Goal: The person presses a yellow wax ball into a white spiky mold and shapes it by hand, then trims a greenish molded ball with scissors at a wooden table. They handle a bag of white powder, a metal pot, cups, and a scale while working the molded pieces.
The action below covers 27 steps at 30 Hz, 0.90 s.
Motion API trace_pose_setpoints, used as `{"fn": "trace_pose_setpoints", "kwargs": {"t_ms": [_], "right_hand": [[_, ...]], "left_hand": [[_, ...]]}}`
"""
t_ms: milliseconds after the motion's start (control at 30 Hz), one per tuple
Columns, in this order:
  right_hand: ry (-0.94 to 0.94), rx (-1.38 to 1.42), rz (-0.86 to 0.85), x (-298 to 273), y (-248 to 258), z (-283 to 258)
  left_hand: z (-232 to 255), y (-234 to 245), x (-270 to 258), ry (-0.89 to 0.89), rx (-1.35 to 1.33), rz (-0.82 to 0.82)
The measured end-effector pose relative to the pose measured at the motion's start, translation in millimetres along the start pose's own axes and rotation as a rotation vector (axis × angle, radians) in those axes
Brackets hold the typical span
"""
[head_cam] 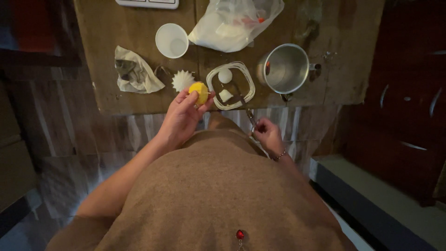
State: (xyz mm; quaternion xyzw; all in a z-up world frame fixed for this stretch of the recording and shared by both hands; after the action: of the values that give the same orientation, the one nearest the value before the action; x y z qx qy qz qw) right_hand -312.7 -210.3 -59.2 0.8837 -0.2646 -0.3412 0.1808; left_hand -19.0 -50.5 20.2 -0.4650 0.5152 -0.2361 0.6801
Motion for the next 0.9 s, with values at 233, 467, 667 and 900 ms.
{"fn": "trace_pose_setpoints", "kwargs": {"t_ms": [233,467,667,900], "right_hand": [[-0.011,0.001,-0.165,-4,-14,14],[0.034,-0.019,-0.145,0,-14,-15],[-0.029,0.058,-0.173,1,-17,-19],[-0.15,0.095,-0.21,-1,-12,-38]], "left_hand": [[-13,3,9,-0.022,-0.009,0.001],[-20,1,14,-0.024,0.005,-0.009],[-23,0,18,-0.015,0.023,-0.013],[-23,-4,18,-0.003,0.059,0.027]]}}
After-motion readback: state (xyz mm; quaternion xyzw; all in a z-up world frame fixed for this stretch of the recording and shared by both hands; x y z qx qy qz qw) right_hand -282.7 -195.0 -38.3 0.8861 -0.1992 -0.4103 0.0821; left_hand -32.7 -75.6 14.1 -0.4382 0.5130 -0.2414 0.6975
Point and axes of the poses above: each hand's wrist, its own x-axis towards the middle knuckle, its own y-axis out of the back of the hand, z = x × y, the point moved 3 cm from there along x, towards the middle knuckle, and after that the axes turned 15 degrees about -x, right-handed, at the moved point
